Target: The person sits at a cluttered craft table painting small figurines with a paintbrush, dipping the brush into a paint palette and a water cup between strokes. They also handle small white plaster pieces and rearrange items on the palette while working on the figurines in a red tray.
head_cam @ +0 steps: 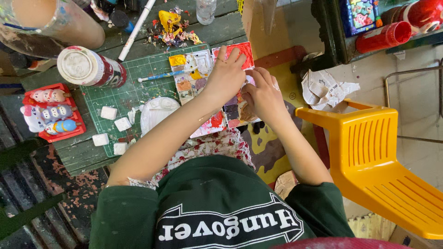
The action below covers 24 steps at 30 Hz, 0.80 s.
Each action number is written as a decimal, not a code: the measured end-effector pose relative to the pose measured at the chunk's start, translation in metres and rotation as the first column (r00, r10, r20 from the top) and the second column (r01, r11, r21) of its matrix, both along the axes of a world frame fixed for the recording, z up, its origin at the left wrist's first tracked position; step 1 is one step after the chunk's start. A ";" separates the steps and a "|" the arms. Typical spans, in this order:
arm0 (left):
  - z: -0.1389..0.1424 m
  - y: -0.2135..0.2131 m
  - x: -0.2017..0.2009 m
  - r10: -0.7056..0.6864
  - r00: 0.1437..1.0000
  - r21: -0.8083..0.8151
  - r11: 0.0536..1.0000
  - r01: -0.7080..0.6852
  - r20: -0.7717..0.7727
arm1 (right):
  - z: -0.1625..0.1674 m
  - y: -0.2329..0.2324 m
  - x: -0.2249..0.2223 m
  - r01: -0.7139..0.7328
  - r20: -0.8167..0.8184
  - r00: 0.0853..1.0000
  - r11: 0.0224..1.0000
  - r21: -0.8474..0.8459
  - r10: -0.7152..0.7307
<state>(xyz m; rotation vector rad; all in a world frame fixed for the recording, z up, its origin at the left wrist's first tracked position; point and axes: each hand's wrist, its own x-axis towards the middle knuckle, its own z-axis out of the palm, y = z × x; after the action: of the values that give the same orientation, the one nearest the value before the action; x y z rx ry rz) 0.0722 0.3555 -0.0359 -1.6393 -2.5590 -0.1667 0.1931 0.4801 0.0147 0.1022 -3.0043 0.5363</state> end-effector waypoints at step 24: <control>0.002 -0.003 -0.004 0.007 0.999 0.008 1.000 -0.007 0.034 | 0.009 0.000 0.006 -0.012 -0.049 0.999 0.999 -0.037 0.010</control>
<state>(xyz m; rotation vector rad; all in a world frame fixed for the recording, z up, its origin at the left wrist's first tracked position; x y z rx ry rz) 0.0678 0.3528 -0.0342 -1.6383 -2.5855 -0.2060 0.1986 0.4802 0.0237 0.1270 -2.9469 0.5820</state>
